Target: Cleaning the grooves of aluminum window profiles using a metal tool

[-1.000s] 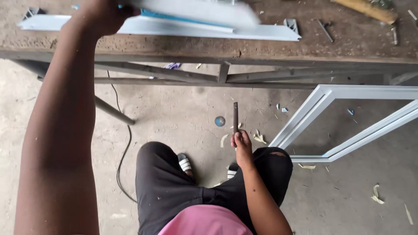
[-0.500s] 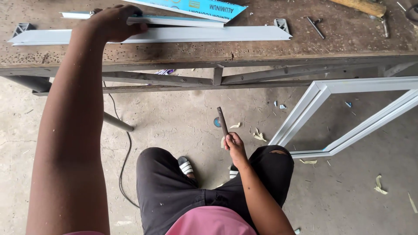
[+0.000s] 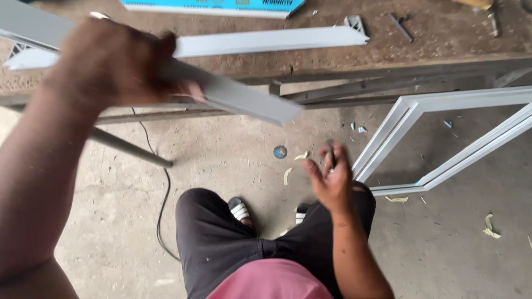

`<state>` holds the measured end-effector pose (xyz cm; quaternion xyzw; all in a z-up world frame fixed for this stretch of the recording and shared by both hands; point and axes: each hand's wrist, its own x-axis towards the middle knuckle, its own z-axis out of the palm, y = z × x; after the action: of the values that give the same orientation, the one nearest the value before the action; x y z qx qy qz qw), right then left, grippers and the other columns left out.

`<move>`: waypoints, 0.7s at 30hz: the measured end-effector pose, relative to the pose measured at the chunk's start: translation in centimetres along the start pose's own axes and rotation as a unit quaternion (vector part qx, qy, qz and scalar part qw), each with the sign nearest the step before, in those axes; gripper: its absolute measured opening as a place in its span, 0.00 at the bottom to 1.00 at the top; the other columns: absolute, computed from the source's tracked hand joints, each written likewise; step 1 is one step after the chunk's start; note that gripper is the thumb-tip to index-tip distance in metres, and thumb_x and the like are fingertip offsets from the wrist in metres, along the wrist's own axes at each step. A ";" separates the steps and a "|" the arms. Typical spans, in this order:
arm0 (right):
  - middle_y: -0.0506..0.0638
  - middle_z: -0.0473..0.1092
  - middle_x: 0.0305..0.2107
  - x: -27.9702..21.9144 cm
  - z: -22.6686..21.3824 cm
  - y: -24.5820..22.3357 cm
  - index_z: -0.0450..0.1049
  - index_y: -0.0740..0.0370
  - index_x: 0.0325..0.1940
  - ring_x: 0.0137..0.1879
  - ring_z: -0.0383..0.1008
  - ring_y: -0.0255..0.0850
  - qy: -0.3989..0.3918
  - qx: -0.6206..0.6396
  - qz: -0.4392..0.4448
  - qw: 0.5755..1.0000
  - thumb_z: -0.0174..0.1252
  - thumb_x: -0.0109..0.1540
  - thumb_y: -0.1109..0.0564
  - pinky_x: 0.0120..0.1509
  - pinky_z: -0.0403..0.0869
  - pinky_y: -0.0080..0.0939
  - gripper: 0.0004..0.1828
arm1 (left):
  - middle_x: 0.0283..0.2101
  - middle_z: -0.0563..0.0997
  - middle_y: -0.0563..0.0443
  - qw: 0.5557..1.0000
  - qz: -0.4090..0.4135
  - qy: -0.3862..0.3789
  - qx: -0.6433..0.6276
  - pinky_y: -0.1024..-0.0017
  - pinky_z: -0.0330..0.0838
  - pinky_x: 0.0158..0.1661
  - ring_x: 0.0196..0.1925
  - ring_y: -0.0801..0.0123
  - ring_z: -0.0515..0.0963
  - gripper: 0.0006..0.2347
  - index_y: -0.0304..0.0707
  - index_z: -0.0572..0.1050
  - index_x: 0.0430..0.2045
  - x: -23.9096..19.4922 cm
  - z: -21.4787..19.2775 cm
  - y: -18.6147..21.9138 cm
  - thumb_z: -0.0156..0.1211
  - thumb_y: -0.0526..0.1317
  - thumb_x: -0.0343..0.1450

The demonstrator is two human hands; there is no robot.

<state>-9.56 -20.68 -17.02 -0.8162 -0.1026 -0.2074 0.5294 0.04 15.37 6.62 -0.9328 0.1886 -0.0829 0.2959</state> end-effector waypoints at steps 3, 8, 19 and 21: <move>0.60 0.72 0.50 2.9 -1.5 -4.9 0.57 0.59 0.35 0.57 0.69 0.52 -0.080 -0.075 -0.200 0.974 0.68 0.57 0.40 0.62 0.60 0.45 0.29 | 0.34 0.88 0.54 0.961 0.089 -0.244 -0.094 0.60 0.83 0.43 0.43 0.58 0.87 0.42 0.59 0.64 0.65 -0.1 -7.1 5.9 0.55 0.80 0.61; 0.54 0.69 0.36 1.4 1.5 -4.4 0.58 0.61 0.28 0.36 0.69 0.43 -0.126 0.041 -0.159 0.978 0.61 0.63 0.49 0.35 0.66 0.40 0.21 | 0.51 0.79 0.53 0.971 0.172 0.161 -0.035 0.53 0.68 0.53 0.54 0.54 0.76 0.32 0.57 0.79 0.51 -1.0 -3.3 7.8 0.54 0.76 0.66; 0.60 0.73 0.43 1.9 2.2 -6.0 0.67 0.63 0.43 0.45 0.71 0.45 -0.094 0.152 -0.099 0.979 0.53 0.70 0.49 0.50 0.67 0.41 0.14 | 0.32 0.85 0.37 0.250 -0.141 0.240 -0.927 0.56 0.84 0.44 0.37 0.51 0.88 0.15 0.34 0.77 0.37 2.9 1.2 19.1 0.68 0.48 0.71; 0.46 0.71 0.27 0.9 0.0 -6.9 0.58 0.56 0.39 0.32 0.73 0.41 -0.082 -0.036 0.125 0.988 0.49 0.69 0.45 0.39 0.69 0.43 0.14 | 0.14 0.64 0.55 0.254 -0.277 0.262 -0.889 0.72 0.64 0.07 0.08 0.71 0.65 0.21 0.43 0.61 0.28 3.7 -1.2 15.0 0.57 0.60 0.64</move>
<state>-11.44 -17.87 -10.91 -0.8553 -0.0351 -0.0751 0.5115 -1.45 1.95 -1.04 -0.5304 -0.0588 -0.1796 -0.8264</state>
